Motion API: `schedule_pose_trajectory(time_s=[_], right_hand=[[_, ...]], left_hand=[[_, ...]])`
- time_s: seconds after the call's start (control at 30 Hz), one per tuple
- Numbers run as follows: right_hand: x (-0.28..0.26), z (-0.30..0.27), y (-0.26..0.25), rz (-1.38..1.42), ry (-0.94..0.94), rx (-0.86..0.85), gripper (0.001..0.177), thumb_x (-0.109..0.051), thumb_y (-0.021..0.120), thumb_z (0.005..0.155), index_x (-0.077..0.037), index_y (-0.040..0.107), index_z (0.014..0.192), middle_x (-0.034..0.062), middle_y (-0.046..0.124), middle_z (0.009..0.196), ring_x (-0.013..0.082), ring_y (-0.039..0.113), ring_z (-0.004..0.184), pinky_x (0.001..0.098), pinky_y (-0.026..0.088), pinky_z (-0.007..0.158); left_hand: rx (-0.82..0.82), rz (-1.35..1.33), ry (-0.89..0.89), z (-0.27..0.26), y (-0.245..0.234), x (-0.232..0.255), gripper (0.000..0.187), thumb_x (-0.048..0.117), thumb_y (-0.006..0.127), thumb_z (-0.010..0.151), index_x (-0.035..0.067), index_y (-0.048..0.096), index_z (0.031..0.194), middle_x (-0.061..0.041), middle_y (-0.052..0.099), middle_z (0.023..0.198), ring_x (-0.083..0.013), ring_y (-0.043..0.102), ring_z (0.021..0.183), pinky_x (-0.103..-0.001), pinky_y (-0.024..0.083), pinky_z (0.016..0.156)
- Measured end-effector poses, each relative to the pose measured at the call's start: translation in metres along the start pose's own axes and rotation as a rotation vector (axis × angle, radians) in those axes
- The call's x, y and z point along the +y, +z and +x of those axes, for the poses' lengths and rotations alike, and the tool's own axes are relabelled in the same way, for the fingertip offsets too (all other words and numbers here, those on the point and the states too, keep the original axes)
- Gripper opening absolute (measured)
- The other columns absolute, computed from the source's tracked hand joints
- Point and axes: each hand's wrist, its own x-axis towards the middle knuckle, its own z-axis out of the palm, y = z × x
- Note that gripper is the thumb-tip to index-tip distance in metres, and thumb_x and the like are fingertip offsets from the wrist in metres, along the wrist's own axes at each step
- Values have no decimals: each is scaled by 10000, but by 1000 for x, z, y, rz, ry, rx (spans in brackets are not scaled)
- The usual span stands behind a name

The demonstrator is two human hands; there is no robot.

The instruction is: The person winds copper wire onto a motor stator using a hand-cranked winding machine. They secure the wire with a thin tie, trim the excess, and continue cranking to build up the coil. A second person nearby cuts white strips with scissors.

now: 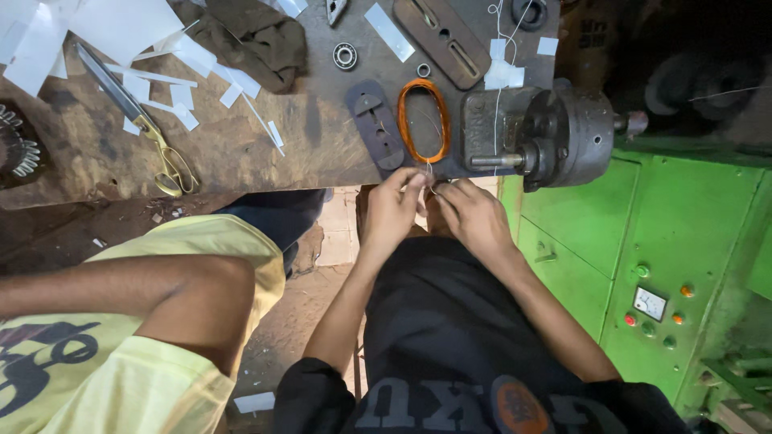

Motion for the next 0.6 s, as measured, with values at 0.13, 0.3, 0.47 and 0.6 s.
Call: schedule_pose_trajectory(time_s=[0.13,0.3,0.47,0.6], right_hand=[[-9,6,-3,29,6,-34,169,-103,690,933,-42,695,1090,150,655,1030,381,673,934,450,551,781],[-11,17,-8,56,-38,-36,175,-77,676,933,-8,651,1092,172,648,1059,389,662,969,462,550,804],[-8,28,-10,-49,-37,-6,155,-76,684,970,-13,675,1111,173,658,1049,395,666,956,474,542,783],[-8,35,-12,5,-64,15,154,-52,687,980,-16,679,1129,168,657,1058,385,671,961,465,539,793]], left_hand=[[29,-218,-35,2,15,-13,235,159,653,1009,43,747,1190,-15,758,838,-53,661,617,-235,500,531],[13,-291,22,0,20,-34,233,141,673,1017,54,748,1220,-51,761,864,-44,677,684,-220,527,609],[123,-118,163,-5,21,-29,219,118,689,970,64,737,1177,-67,783,1016,-89,744,726,-233,592,658],[264,11,383,-11,21,-13,165,109,754,946,51,728,1098,-86,758,1084,-151,748,832,-260,592,723]])
